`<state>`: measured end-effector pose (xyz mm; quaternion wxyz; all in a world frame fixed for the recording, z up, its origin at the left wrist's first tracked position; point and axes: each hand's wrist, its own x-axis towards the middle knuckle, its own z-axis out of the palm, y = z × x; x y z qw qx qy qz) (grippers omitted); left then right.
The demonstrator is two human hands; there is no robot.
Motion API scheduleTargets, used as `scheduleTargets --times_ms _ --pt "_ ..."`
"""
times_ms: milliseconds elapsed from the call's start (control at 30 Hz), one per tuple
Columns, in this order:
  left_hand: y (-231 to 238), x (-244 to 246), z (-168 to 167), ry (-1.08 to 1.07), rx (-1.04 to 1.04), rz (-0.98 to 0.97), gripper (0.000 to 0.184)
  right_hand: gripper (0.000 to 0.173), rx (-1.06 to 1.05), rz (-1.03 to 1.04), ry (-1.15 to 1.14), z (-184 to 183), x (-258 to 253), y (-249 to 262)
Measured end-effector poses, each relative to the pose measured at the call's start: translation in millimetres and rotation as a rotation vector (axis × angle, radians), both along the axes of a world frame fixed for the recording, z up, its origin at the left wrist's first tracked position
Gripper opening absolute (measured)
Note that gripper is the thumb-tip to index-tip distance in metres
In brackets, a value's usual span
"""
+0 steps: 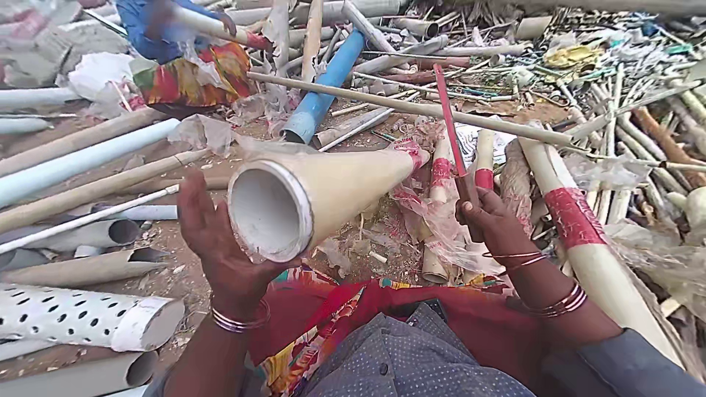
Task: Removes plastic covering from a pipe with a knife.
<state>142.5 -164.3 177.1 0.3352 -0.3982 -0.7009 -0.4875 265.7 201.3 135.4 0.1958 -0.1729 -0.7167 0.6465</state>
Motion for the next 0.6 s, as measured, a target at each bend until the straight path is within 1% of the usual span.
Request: scheduleTargets --times_ms 67,100,167,267,367,400,467,600 --pt "27.5 -13.7 30.5 0.017 0.031 -0.035 0.127 0.053 0.043 0.007 0.086 35.4 -1.6 -3.9" --pt "43.0 -19.0 45.1 0.014 0.054 -0.057 0.132 0.054 0.104 -0.003 0.132 56.2 -2.5 -7.5" --pt "75.6 -32.0 71.3 0.041 0.122 -0.129 0.135 0.054 0.263 -0.049 0.253 100.4 -5.7 -17.0" --pt "118.3 -41.9 109.1 0.056 0.152 -0.138 0.136 0.059 0.613 -0.138 0.427 167.9 -10.9 -34.0" --pt "156.5 -47.8 138.8 0.104 0.182 -0.112 0.132 0.057 1.027 -0.306 0.508 224.3 -24.9 -51.2" --pt "168.6 -50.1 146.7 0.116 0.197 -0.106 0.130 0.054 1.131 -0.346 0.513 238.8 -31.1 -55.4" --pt "188.8 -50.9 161.7 0.085 0.207 -0.097 0.129 0.050 1.275 -0.400 0.486 261.5 -41.7 -62.2" --pt "219.3 -45.5 184.8 0.016 0.174 -0.089 0.129 0.045 1.464 -0.533 0.360 291.4 -57.7 -60.8"
